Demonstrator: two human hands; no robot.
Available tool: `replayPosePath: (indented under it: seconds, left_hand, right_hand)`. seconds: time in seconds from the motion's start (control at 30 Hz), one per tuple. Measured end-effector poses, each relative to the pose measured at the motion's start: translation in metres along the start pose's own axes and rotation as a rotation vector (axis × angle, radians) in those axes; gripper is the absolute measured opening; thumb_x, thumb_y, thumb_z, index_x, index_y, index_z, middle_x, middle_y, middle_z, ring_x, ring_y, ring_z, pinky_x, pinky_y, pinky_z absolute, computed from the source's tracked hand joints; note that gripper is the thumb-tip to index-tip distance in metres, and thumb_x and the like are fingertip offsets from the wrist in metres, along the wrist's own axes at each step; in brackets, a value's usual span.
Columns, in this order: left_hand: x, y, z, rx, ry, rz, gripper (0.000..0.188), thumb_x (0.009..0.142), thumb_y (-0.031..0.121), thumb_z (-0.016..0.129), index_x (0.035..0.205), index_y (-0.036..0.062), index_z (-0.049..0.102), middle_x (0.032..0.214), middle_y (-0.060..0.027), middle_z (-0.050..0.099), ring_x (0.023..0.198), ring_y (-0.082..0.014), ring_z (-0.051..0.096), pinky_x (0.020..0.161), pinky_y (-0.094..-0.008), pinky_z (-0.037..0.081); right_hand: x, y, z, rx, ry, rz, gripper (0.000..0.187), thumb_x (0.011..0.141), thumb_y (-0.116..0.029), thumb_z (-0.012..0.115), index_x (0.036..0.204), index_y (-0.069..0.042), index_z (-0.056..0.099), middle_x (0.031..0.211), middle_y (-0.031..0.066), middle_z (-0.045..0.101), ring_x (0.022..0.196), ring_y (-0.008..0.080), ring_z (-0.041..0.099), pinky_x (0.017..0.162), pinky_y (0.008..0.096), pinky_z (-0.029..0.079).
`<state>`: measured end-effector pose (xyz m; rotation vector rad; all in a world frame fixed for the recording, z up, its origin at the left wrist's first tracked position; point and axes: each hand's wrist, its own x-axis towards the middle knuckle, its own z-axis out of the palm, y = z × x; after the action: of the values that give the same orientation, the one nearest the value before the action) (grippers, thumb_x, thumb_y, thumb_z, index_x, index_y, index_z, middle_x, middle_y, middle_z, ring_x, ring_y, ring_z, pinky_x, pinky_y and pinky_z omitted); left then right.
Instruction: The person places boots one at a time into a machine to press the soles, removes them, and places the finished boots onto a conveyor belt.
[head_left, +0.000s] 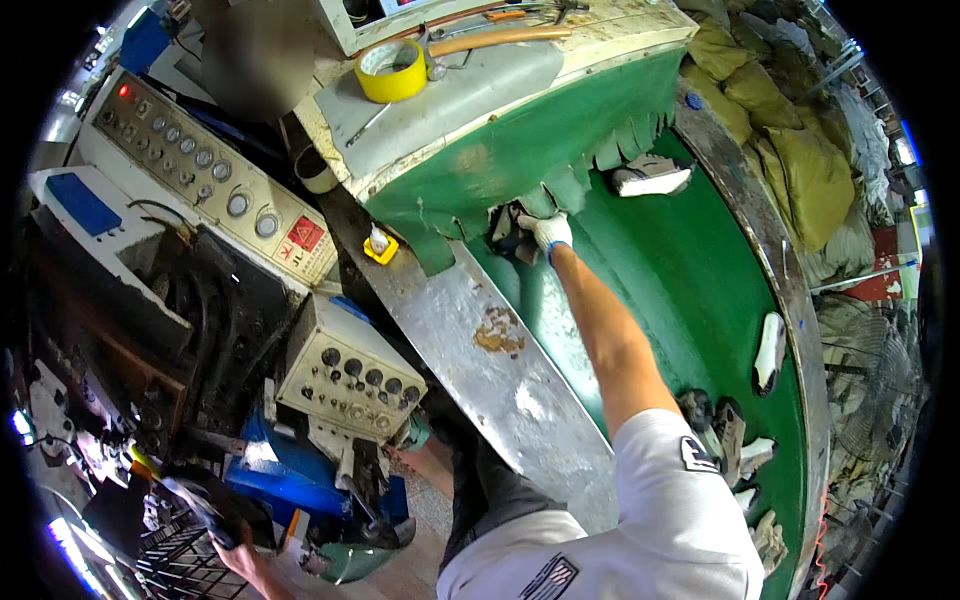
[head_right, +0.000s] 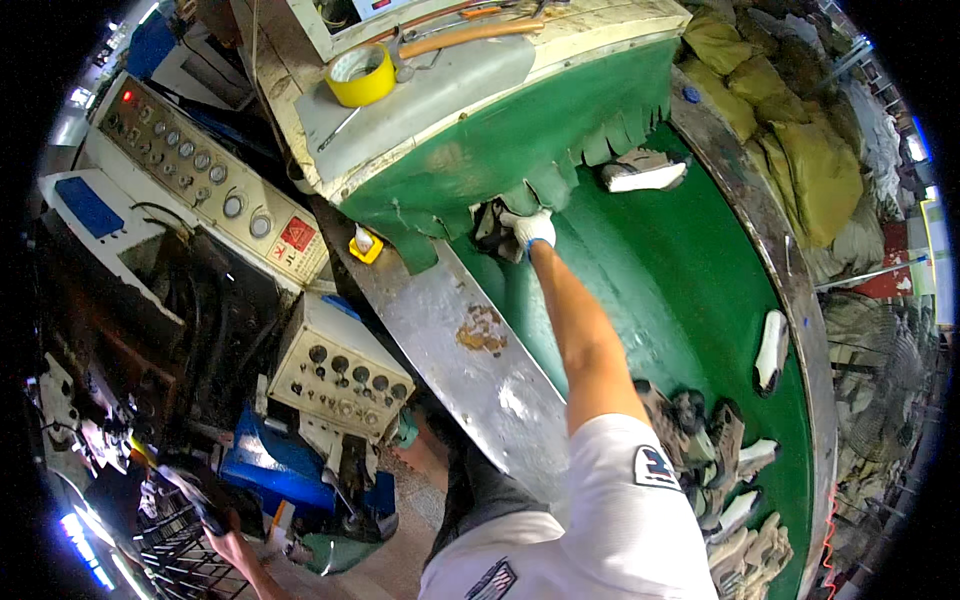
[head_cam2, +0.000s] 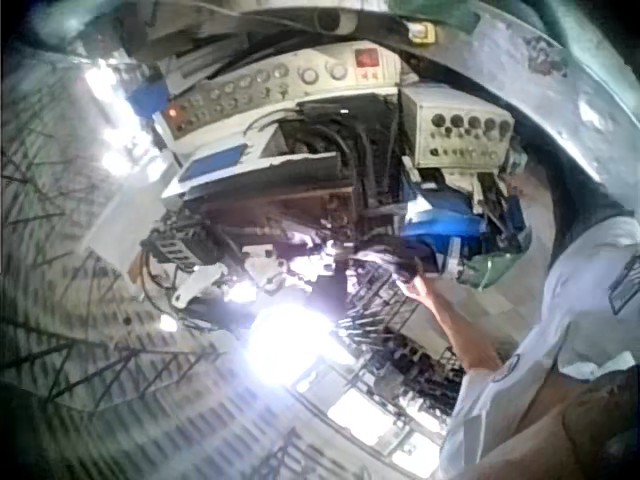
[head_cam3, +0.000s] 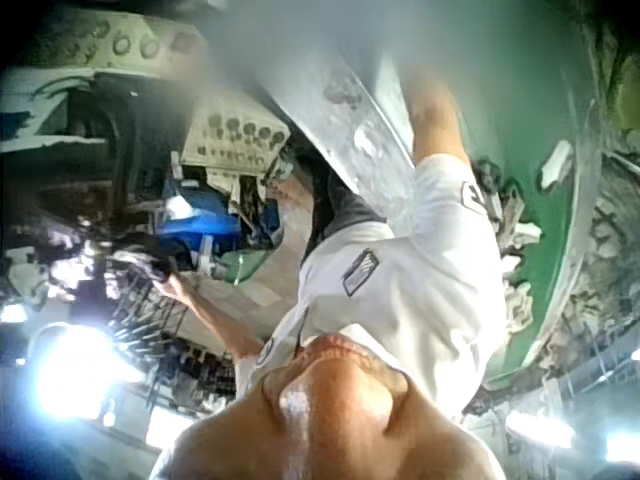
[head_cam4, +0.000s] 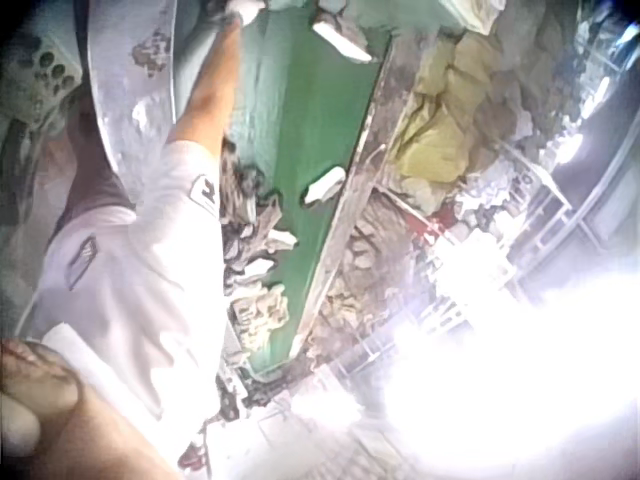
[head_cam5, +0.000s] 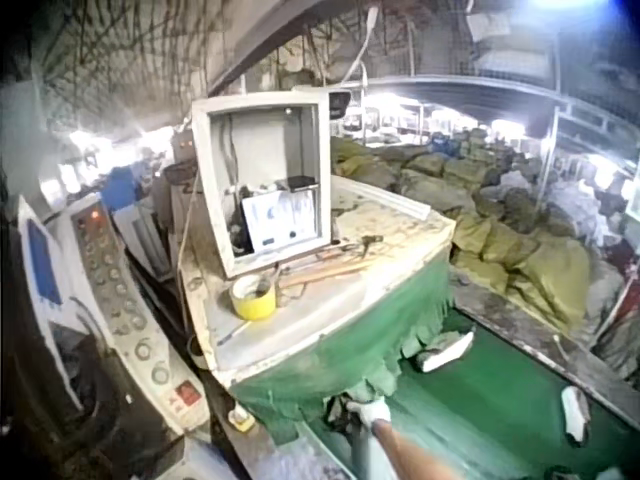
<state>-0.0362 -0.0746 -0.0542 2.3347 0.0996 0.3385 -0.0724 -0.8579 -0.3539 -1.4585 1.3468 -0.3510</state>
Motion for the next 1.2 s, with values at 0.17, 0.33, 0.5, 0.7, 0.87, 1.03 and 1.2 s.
replayPosePath:
  seconds: [0.17,0.33,0.5,0.7,0.87,1.03,1.2]
  left_hand:
    - [-0.037,-0.113,-0.093,-0.438,-0.327,-0.7,0.035,0.084,0.015,0.077,0.113,-0.0019,0.068,0.099,-0.0127,0.068,0.082,-0.0222,0.062,0.077,-0.0366,0.052]
    - [-0.04,0.003,-0.014,-0.068,-0.247,-0.309,0.032,0.095,0.008,0.066,0.123,-0.0082,0.063,0.107,-0.0101,0.071,0.096,-0.0143,0.063,0.086,-0.0283,0.05]
    - [-0.012,0.105,0.085,-0.719,-0.696,-0.318,0.047,0.1,0.019,0.063,0.14,-0.0038,0.052,0.128,-0.0153,0.066,0.112,-0.0207,0.064,0.096,-0.0328,0.052]
    - [0.031,0.061,0.047,-0.889,-0.604,-0.517,0.023,0.095,0.011,0.069,0.112,-0.0033,0.068,0.095,-0.007,0.071,0.081,-0.017,0.071,0.074,-0.0306,0.059]
    - [0.051,0.009,0.008,-0.964,-0.242,-0.599,0.019,0.087,0.002,0.073,0.104,-0.0049,0.069,0.092,-0.0091,0.072,0.076,-0.017,0.071,0.068,-0.0289,0.061]
    - [0.069,-0.014,-0.009,-1.043,-0.041,-0.576,0.037,0.084,-0.004,0.07,0.121,-0.0072,0.065,0.108,-0.0158,0.071,0.084,-0.0208,0.072,0.075,-0.031,0.063]
    - [0.084,-0.022,-0.02,-1.061,0.024,-0.509,0.043,0.085,-0.001,0.068,0.128,-0.0082,0.061,0.118,-0.0177,0.069,0.09,-0.0205,0.072,0.078,-0.0291,0.062]
  right_hand:
    - [0.011,0.019,-0.017,0.073,-0.249,-0.014,0.06,0.073,-0.011,0.086,0.124,0.003,0.057,0.107,0.0137,0.072,0.091,0.0285,0.07,0.083,0.0376,0.057]
    - [-0.24,0.012,-0.04,0.748,-0.715,0.111,0.069,0.081,-0.022,0.082,0.138,0.001,0.052,0.126,0.0142,0.065,0.105,0.0249,0.065,0.092,0.0389,0.055]
    - [-0.436,-0.033,0.027,1.026,-1.039,0.556,0.056,0.1,-0.041,0.056,0.138,0.0,0.053,0.124,0.0145,0.065,0.1,0.0248,0.066,0.089,0.0393,0.058]
    - [-0.532,-0.106,0.116,0.562,-1.238,0.164,0.042,0.102,-0.022,0.059,0.134,0.004,0.055,0.121,0.0092,0.067,0.103,0.0163,0.066,0.089,0.0283,0.056]
    - [-0.582,-0.137,0.184,0.485,-1.261,0.114,0.046,0.102,-0.02,0.059,0.139,0.005,0.051,0.123,0.0091,0.065,0.106,0.0138,0.063,0.092,0.0283,0.053]
    - [-0.62,-0.156,0.229,0.503,-1.299,0.063,0.047,0.102,-0.02,0.057,0.144,0.001,0.05,0.13,0.0074,0.062,0.111,0.0127,0.06,0.096,0.0271,0.049]
    - [-0.637,-0.162,0.258,0.535,-1.274,0.045,0.046,0.102,-0.017,0.056,0.144,0.0,0.05,0.131,0.0064,0.062,0.113,0.0131,0.06,0.099,0.0276,0.048]
